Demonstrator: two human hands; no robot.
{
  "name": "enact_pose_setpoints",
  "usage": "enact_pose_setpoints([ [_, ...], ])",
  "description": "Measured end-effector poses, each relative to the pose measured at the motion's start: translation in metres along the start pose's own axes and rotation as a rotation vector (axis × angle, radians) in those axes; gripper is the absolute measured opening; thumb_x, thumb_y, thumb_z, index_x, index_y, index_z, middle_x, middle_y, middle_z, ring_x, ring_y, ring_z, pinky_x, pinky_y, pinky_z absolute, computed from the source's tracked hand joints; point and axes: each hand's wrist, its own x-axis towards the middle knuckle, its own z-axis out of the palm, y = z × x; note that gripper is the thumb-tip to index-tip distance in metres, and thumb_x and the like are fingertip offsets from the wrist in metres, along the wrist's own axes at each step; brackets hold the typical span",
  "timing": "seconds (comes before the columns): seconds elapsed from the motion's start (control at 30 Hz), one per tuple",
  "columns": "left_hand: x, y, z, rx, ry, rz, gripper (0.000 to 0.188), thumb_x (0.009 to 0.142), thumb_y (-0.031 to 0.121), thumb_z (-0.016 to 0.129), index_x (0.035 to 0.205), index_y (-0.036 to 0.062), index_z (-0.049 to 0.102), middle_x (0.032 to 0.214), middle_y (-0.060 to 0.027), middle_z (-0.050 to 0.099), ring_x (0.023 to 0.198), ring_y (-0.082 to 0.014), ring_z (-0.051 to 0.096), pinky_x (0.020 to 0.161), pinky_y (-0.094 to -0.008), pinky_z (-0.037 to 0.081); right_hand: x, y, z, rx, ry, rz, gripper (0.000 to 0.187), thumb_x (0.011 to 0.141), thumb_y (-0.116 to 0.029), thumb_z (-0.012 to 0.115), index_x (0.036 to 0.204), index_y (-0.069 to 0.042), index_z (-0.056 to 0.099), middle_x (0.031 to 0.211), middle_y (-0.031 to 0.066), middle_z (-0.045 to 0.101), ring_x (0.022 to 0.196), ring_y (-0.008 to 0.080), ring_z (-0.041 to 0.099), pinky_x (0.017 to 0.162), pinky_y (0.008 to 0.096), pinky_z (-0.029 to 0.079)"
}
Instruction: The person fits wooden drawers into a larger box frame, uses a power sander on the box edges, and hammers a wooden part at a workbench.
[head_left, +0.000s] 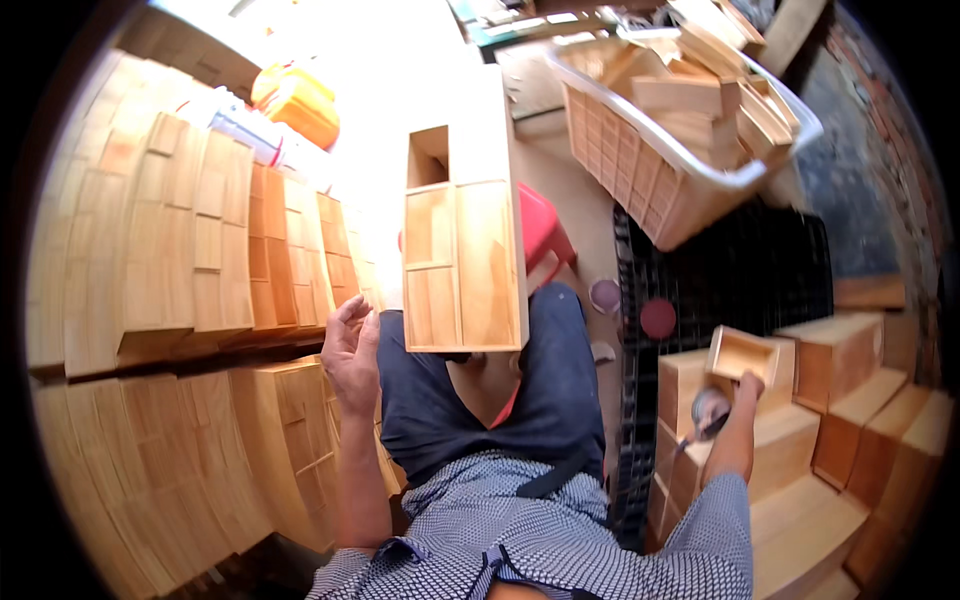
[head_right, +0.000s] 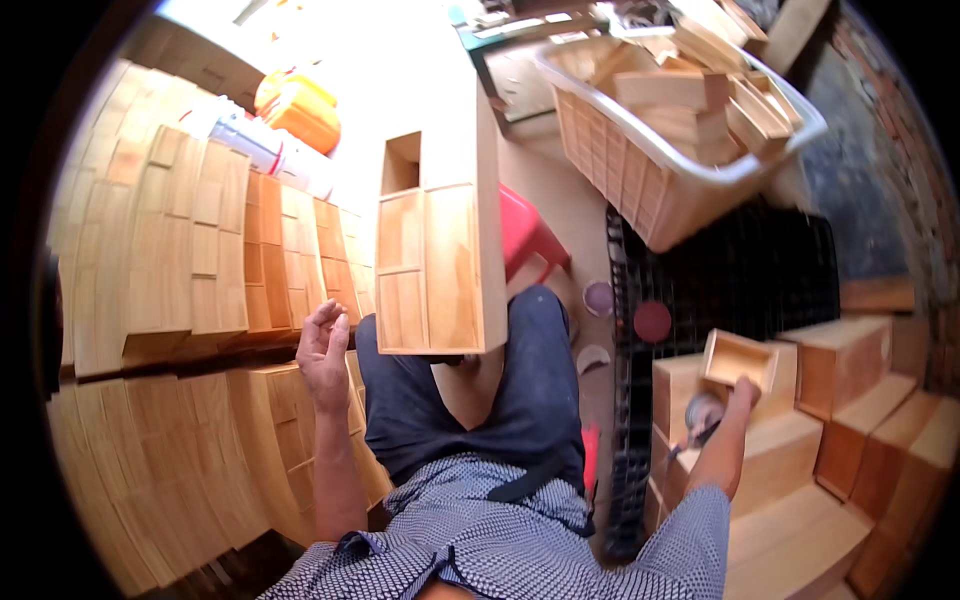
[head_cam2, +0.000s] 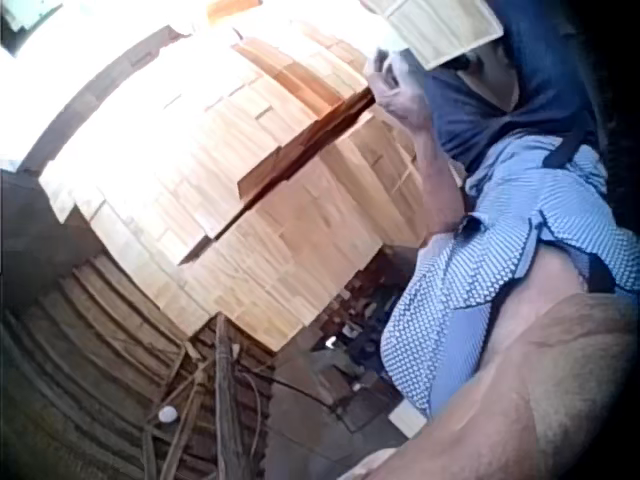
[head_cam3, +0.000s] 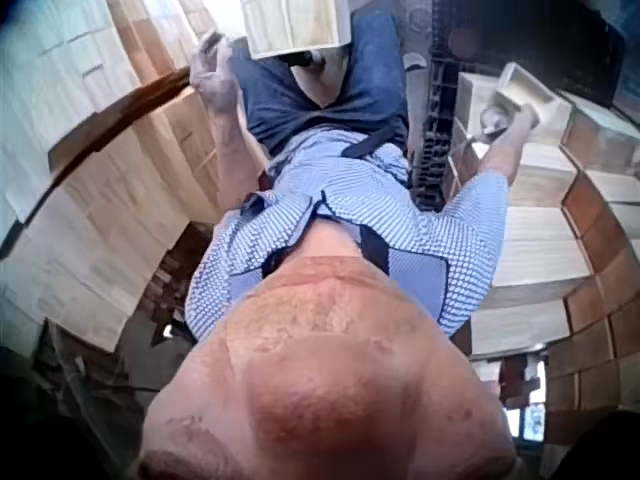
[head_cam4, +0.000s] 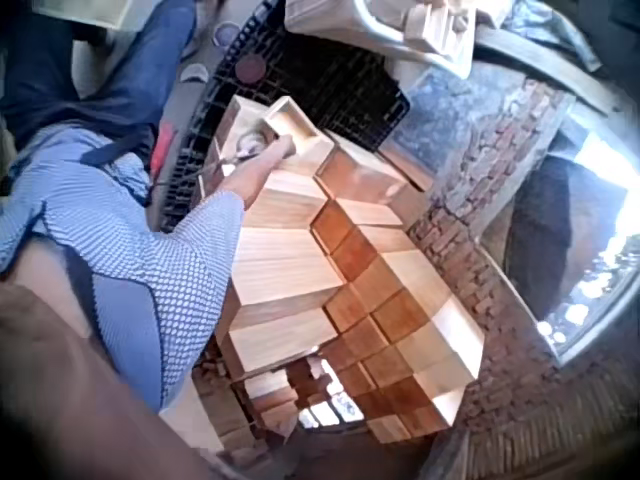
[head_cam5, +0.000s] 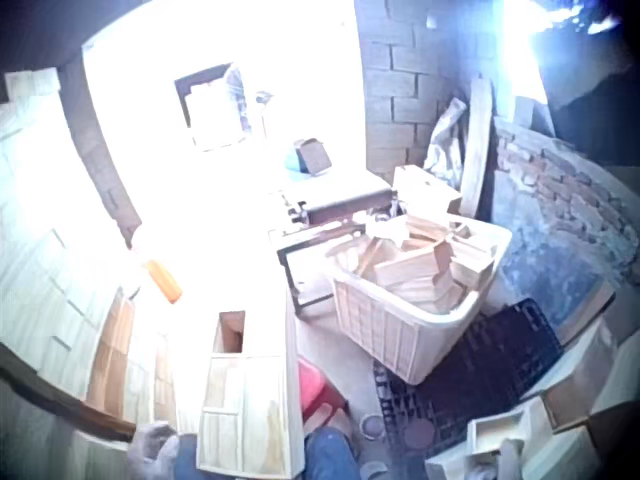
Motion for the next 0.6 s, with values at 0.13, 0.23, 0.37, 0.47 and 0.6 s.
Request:
enact_pose_setpoints([
  [0.13,-0.002,-0.054,-0.03,-0.063,0.015,-0.318,0.042,0.101,0.016,0.07,0.138,-0.0019,0.058,0.124,-0.0107,0.064,0.111,-0.0157,0.063,0.094,-0.03,0.053,-0.024,-0.022,0.012,-0.293,0.022,0.021,0.04,0.086,-0.002,0.061,0.125,0.008,0.06,0.132,0.0226,0.059,0.113,0.0389,0.067,0.083,0.048,0.067],
  [0.23,0.003,-0.094,-0.016,-0.099,-0.032,-0.527,0.054,0.102,0.024,0.07,0.147,0.001,0.05,0.134,-0.0104,0.06,0.116,-0.0182,0.064,0.094,-0.031,0.055,-0.036,-0.049,0.0,-0.499,0.118,0.035,0.047,0.09,-0.012,0.066,0.132,0.009,0.056,0.138,0.0277,0.057,0.117,0.0464,0.065,0.087,0.0495,0.065],
  [0.37,0.004,-0.161,0.015,-0.477,-0.088,-0.671,0.065,0.104,0.036,0.066,0.15,-0.0033,0.043,0.143,-0.0168,0.055,0.124,-0.0212,0.06,0.101,-0.0389,0.053,-0.084,-0.074,0.036,-0.895,0.484,-0.424,0.056,0.094,-0.038,0.066,0.123,0.01,0.059,0.121,0.0322,0.065,0.107,0.0466,0.068,0.097,0.0557,0.055],
  [0.47,0.013,-0.198,0.034,-0.647,-0.255,-0.755,0.052,0.107,0.034,0.06,0.143,-0.0033,0.052,0.133,-0.0173,0.064,0.116,-0.0214,0.066,0.096,-0.0382,0.057,-0.155,-0.101,0.101,-0.851,-0.174,-0.804,0.053,0.097,-0.037,0.067,0.126,0.007,0.063,0.127,0.0253,0.066,0.115,0.037,0.067,0.1,0.0453,0.053],
  [0.6,0.014,-0.174,0.069,-0.749,-0.325,-0.953,0.039,0.107,0.028,0.057,0.129,-0.0029,0.065,0.116,-0.0137,0.073,0.1,-0.022,0.073,0.087,-0.0365,0.061,-0.439,-0.131,0.227,-0.265,-0.836,-0.866,0.056,0.099,-0.033,0.069,0.141,0.003,0.056,0.146,0.0248,0.054,0.129,0.0342,0.059,0.109,0.0429,0.049],
])
